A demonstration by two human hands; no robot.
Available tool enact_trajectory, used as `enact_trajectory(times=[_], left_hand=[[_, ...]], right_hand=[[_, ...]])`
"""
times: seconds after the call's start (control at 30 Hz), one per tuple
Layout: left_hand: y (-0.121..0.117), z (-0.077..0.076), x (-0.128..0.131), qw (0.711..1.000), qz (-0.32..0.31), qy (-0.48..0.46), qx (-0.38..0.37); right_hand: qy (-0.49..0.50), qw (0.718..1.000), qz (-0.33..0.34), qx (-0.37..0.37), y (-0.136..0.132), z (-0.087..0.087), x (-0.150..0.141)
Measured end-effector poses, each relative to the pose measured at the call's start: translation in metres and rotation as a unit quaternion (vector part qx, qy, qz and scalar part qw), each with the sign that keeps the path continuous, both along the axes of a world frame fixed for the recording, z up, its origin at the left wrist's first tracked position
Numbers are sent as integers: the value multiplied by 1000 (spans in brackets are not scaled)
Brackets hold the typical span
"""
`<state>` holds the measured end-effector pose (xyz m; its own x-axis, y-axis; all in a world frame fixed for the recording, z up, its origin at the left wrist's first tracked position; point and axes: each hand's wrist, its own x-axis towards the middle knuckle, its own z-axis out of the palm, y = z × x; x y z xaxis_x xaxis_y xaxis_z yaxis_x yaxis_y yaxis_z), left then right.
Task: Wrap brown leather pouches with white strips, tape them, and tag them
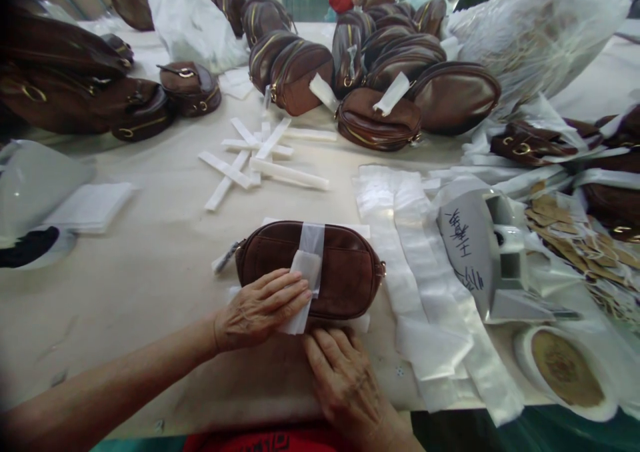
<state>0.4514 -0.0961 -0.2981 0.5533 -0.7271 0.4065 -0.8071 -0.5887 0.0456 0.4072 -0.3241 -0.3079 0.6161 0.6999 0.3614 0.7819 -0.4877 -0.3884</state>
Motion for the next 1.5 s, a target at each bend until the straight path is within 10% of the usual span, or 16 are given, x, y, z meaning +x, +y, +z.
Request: enact_trajectory(times=[0.8, 1.07, 1.33, 1.5], left_hand=[[-3, 0, -2, 999, 10, -32, 5], [-3, 1, -1, 999, 1, -34, 14], [-2, 0, 1, 999, -18, -25, 14], [-1, 0, -1, 1000, -23, -17, 5]], right_hand=[[-23, 990, 30, 132, 3, 14, 17], [-2, 983, -58, 173, 7, 18, 36], [45, 979, -148, 133, 27, 22, 43], [52, 993, -77, 78, 21, 29, 53]])
